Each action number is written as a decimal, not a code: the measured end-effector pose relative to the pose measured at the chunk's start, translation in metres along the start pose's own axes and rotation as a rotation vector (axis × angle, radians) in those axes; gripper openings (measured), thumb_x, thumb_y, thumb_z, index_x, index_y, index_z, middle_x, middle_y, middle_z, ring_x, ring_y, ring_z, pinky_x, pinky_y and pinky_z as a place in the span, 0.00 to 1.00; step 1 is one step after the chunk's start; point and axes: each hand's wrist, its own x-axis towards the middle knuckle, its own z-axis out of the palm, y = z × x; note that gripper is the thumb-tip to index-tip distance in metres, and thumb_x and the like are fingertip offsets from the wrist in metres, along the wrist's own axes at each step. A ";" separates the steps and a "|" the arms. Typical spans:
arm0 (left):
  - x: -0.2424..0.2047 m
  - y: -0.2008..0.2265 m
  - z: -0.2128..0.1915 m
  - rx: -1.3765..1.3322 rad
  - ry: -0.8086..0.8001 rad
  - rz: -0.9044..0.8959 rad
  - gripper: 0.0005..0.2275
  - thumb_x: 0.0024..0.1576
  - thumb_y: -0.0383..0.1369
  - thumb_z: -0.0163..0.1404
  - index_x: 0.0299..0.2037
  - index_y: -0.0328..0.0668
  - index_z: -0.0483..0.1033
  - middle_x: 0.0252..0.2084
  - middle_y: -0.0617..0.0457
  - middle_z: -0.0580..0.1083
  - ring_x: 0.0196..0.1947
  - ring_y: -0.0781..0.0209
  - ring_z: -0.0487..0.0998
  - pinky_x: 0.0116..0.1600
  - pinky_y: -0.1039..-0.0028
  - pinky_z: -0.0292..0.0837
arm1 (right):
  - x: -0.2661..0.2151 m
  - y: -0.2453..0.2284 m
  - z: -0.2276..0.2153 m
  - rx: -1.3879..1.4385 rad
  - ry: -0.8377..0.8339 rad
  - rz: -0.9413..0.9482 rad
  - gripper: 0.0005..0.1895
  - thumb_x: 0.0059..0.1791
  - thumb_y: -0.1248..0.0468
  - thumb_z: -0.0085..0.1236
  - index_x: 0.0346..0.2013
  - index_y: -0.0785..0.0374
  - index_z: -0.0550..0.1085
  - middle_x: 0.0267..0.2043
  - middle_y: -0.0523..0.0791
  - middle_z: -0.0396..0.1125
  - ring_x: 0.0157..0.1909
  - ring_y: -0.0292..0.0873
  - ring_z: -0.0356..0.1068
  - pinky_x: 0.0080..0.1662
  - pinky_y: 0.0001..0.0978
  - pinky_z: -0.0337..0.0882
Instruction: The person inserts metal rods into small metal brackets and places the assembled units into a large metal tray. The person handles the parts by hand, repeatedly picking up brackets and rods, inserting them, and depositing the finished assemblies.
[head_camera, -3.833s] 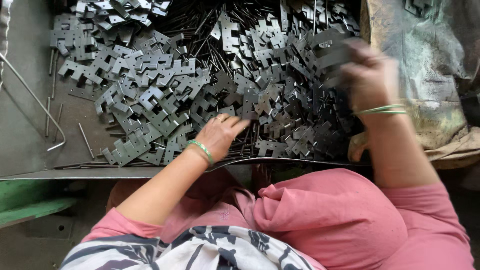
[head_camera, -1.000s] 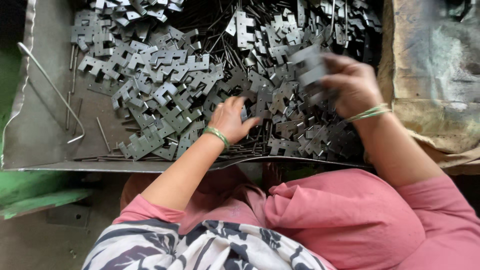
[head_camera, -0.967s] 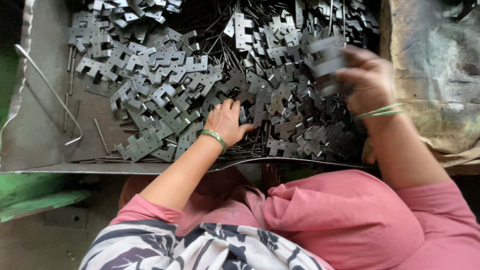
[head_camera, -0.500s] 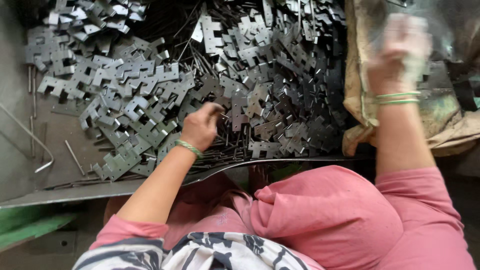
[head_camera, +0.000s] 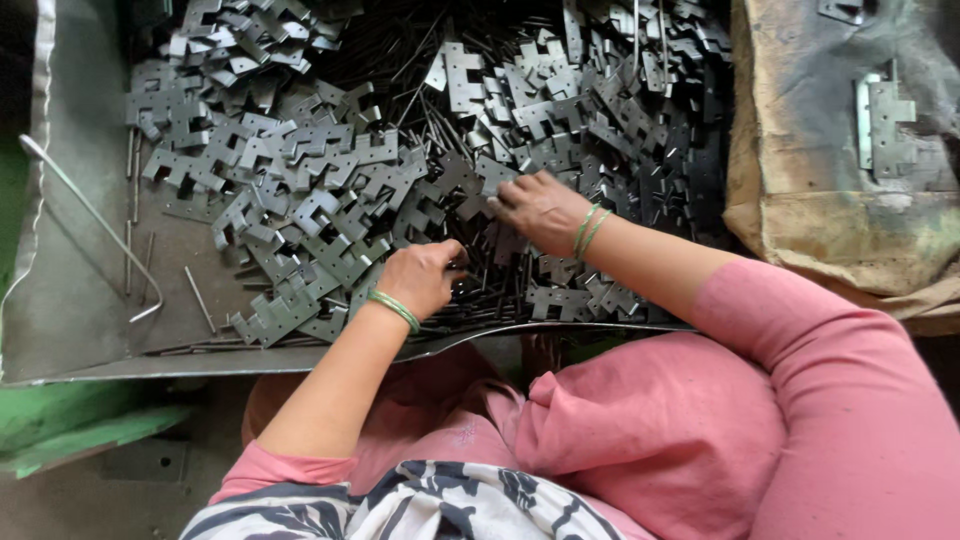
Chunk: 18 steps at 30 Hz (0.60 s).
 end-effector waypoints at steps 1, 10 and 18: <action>-0.003 -0.008 -0.003 -0.072 -0.037 -0.028 0.08 0.55 0.31 0.62 0.44 0.48 0.80 0.41 0.46 0.81 0.41 0.44 0.84 0.48 0.59 0.79 | -0.001 0.002 0.000 -0.001 -0.036 0.038 0.33 0.45 0.64 0.55 0.67 0.62 0.68 0.57 0.53 0.63 0.56 0.53 0.63 0.55 0.48 0.64; -0.040 -0.022 -0.070 -1.920 0.176 -0.141 0.24 0.49 0.10 0.51 0.55 0.42 0.72 0.44 0.48 0.78 0.47 0.57 0.81 0.62 0.61 0.81 | -0.044 0.024 -0.001 0.369 0.306 0.140 0.07 0.48 0.65 0.65 0.39 0.63 0.79 0.42 0.49 0.68 0.42 0.52 0.70 0.44 0.43 0.73; 0.009 0.016 0.000 0.218 -0.088 0.066 0.09 0.49 0.25 0.52 0.39 0.43 0.77 0.42 0.48 0.77 0.49 0.49 0.77 0.56 0.59 0.70 | -0.060 0.025 0.006 0.500 0.243 0.297 0.09 0.45 0.66 0.67 0.38 0.63 0.81 0.37 0.49 0.74 0.37 0.55 0.74 0.41 0.44 0.75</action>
